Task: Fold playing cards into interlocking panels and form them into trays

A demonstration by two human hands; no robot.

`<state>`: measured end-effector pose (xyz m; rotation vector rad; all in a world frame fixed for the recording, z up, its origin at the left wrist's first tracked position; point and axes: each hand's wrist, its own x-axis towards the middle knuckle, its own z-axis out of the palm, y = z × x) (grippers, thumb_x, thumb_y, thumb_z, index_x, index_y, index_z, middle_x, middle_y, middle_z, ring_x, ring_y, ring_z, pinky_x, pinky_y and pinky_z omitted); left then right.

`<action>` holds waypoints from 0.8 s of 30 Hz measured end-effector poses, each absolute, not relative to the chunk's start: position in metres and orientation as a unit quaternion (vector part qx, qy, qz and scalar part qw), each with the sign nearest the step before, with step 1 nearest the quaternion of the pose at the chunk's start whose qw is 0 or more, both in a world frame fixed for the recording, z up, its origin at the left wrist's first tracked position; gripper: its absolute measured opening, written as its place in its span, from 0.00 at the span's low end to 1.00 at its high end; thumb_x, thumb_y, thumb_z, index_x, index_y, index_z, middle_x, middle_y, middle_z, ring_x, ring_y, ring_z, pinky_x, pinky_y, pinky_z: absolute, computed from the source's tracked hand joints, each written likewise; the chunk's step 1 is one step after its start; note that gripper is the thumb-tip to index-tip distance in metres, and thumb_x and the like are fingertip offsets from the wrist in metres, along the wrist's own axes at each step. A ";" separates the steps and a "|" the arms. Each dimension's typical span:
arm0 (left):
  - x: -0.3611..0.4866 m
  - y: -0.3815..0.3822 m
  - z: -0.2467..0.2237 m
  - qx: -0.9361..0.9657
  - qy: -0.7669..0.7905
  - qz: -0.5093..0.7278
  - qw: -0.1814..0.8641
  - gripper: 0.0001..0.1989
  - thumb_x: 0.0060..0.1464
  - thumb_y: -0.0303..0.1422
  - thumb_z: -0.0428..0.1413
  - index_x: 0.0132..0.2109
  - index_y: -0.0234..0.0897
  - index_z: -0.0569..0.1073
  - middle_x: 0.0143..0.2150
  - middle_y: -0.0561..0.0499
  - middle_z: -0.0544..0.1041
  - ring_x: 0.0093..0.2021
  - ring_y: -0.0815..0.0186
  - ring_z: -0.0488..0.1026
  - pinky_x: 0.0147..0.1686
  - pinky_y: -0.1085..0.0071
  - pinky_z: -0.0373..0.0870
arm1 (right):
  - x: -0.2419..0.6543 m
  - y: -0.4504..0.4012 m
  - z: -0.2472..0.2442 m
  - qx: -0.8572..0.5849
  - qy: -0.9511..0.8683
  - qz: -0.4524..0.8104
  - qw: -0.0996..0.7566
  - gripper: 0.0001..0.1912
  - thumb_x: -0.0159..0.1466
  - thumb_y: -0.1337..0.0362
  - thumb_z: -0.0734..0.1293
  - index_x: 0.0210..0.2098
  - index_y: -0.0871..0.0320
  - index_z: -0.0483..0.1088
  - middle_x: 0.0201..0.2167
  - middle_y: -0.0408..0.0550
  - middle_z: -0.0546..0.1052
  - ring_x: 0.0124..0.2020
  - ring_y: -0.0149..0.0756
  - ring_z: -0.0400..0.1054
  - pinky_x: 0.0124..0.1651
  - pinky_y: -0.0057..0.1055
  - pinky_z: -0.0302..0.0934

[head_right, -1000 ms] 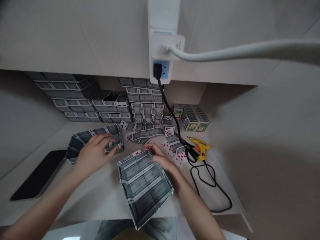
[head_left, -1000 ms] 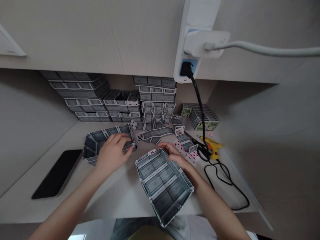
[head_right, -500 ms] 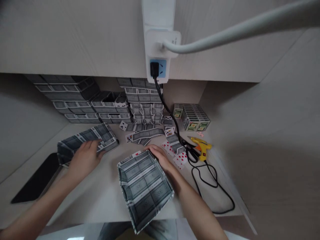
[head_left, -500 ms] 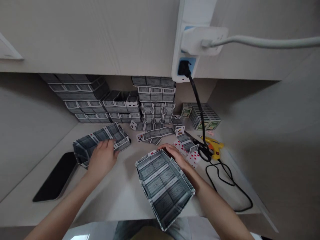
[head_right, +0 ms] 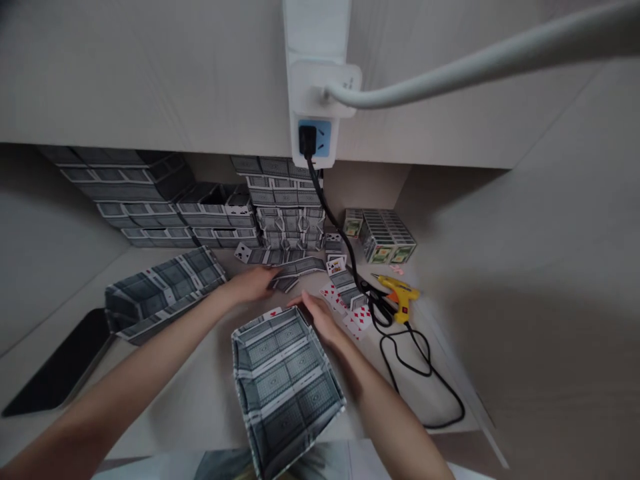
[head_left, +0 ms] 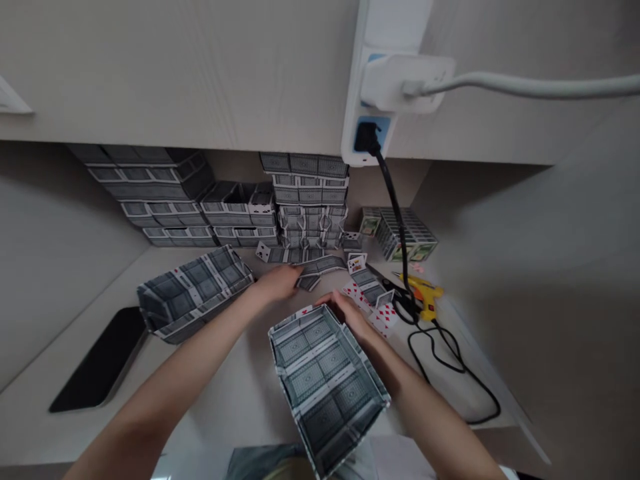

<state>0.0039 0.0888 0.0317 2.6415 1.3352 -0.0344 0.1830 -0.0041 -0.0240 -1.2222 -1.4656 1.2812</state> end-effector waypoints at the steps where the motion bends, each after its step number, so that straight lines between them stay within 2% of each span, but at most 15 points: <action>1: 0.005 0.093 0.031 0.888 0.451 -0.021 0.089 0.23 0.43 0.29 0.53 0.50 0.37 0.64 0.44 0.42 0.73 0.44 0.59 0.70 0.40 0.70 0.63 | 0.183 -0.004 -0.024 -0.475 -0.573 0.519 0.420 0.30 0.60 0.45 0.48 0.33 0.60 0.70 0.30 0.47 0.75 0.34 0.36 0.67 0.37 0.30 0.57; 4: 0.001 0.102 0.032 0.888 0.455 -0.007 0.068 0.16 0.49 0.31 0.48 0.47 0.37 0.67 0.39 0.43 0.75 0.40 0.60 0.72 0.38 0.70 0.64 | 0.182 -0.002 -0.024 -0.447 -0.535 0.555 0.454 0.26 0.58 0.46 0.52 0.31 0.59 0.71 0.28 0.47 0.74 0.32 0.37 0.67 0.36 0.31 0.57; 7: -0.008 0.107 0.037 0.885 0.459 0.057 0.053 0.16 0.52 0.30 0.45 0.47 0.37 0.67 0.41 0.44 0.75 0.41 0.61 0.72 0.39 0.71 0.64 | 0.181 -0.001 -0.023 -0.453 -0.524 0.558 0.458 0.25 0.58 0.46 0.53 0.29 0.56 0.72 0.28 0.47 0.74 0.31 0.37 0.67 0.36 0.33 0.58; 11: -0.015 0.106 0.040 0.863 0.484 0.128 0.072 0.14 0.51 0.31 0.46 0.46 0.36 0.68 0.41 0.46 0.75 0.41 0.62 0.72 0.38 0.73 0.64 | 0.182 -0.001 -0.023 -0.456 -0.535 0.547 0.455 0.24 0.58 0.45 0.53 0.28 0.52 0.73 0.28 0.47 0.75 0.31 0.39 0.67 0.36 0.36 0.58; 19: -0.017 0.094 0.045 0.796 0.561 0.219 0.060 0.12 0.51 0.35 0.47 0.41 0.36 0.68 0.36 0.48 0.77 0.37 0.63 0.73 0.34 0.72 0.65 | 0.182 0.000 -0.018 -0.470 -0.557 0.514 0.453 0.23 0.58 0.46 0.53 0.27 0.52 0.73 0.28 0.47 0.75 0.32 0.39 0.68 0.38 0.36 0.59; 24: -0.024 0.071 0.040 0.819 0.526 0.220 0.069 0.10 0.50 0.34 0.48 0.41 0.39 0.68 0.36 0.51 0.76 0.37 0.64 0.72 0.33 0.73 0.64 | 0.182 0.000 -0.012 -0.481 -0.572 0.496 0.443 0.23 0.58 0.46 0.53 0.26 0.52 0.73 0.28 0.46 0.75 0.32 0.38 0.68 0.39 0.34 0.59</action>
